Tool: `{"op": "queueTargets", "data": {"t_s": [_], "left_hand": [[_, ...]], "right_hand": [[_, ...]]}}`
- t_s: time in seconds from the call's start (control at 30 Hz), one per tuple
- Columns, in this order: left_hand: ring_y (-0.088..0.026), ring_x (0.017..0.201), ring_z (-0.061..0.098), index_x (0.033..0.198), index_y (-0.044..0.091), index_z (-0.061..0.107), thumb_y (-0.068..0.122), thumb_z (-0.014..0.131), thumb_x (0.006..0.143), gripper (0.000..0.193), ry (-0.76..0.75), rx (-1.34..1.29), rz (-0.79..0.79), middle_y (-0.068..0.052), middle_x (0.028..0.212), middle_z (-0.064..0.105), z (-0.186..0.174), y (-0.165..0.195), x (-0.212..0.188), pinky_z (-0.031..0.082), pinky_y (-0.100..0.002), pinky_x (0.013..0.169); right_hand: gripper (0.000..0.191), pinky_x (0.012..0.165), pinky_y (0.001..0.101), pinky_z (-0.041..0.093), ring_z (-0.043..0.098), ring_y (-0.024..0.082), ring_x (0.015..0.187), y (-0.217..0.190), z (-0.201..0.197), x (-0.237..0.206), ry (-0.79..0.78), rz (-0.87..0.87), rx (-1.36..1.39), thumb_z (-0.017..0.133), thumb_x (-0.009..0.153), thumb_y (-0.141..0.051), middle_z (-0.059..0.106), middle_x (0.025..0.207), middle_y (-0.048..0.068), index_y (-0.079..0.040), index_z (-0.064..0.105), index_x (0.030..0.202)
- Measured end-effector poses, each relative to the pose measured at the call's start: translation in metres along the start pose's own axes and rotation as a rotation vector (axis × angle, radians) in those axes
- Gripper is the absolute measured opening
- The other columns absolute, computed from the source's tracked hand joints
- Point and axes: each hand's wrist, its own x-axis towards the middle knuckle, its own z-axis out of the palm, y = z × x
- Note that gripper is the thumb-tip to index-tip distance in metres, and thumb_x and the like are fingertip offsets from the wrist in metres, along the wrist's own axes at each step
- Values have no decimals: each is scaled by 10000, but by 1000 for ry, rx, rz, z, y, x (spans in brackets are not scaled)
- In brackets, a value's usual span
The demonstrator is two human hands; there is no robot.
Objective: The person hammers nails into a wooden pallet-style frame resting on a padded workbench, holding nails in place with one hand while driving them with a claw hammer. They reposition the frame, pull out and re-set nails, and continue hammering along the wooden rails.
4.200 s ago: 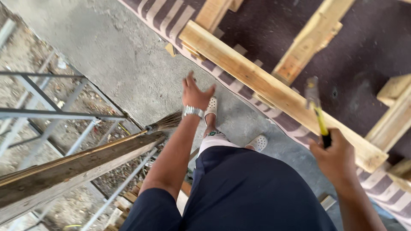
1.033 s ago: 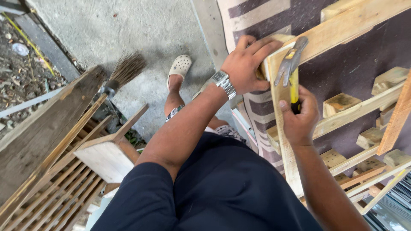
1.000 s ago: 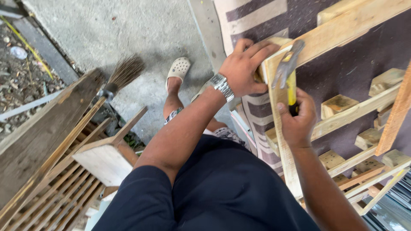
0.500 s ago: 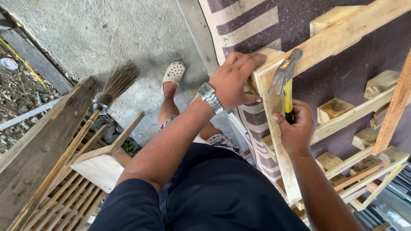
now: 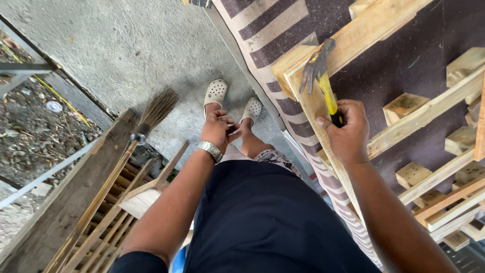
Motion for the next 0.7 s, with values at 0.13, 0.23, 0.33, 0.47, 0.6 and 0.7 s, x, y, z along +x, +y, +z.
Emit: {"op": "queueTargets", "data": {"t_s": [0.13, 0.23, 0.33, 0.47, 0.6, 0.7], "left_hand": [[-286, 958, 730, 1276, 3, 461, -148, 365, 846, 466, -192, 100, 214, -201, 1094, 705, 31, 9, -16, 644, -381, 814], [-287, 979, 755, 1230, -25, 501, -121, 403, 931, 329, -317, 78, 305, -219, 1119, 707, 54, 19, -24, 655, -357, 844], [-240, 933, 727, 1235, 4, 544, -81, 499, 987, 266, -425, 133, 392, -167, 1071, 706, 67, 20, -38, 630, -356, 812], [-223, 908, 729, 1204, -1, 572, -37, 516, 1002, 213, -428, 241, 442, -121, 1066, 722, 72, 11, -59, 597, -341, 729], [-198, 1066, 724, 1289, -5, 585, -59, 549, 958, 337, -505, 287, 628, -87, 1145, 699, 70, -8, -78, 608, -317, 851], [-186, 1080, 736, 1304, -1, 609, 11, 521, 1004, 313, -460, 283, 757, -86, 1138, 717, 80, -22, -91, 621, -312, 850]], "right_hand": [[340, 821, 320, 548, 633, 173, 946, 0, -3, -2, -4, -1, -45, 903, 841, -69, 620, 1141, 118, 28, 626, 1013], [326, 819, 321, 559, 639, 168, 936, -1, -4, -2, 0, -30, -27, 890, 857, -69, 631, 1120, 122, 29, 623, 1017], [358, 778, 293, 585, 670, 110, 895, -2, -5, -1, -52, 103, 117, 856, 878, -134, 685, 1013, 69, 2, 588, 1073], [326, 722, 298, 561, 648, 109, 824, -2, -11, 0, -96, 147, 71, 850, 877, -147, 697, 923, 64, -2, 604, 1035], [312, 707, 319, 543, 623, 124, 798, 2, -17, -1, -130, 81, 35, 851, 898, -184, 687, 886, 78, -8, 609, 985], [349, 694, 366, 524, 613, 177, 762, 11, -19, -3, -118, 24, -51, 867, 894, -218, 673, 851, 109, -2, 601, 959]]}}
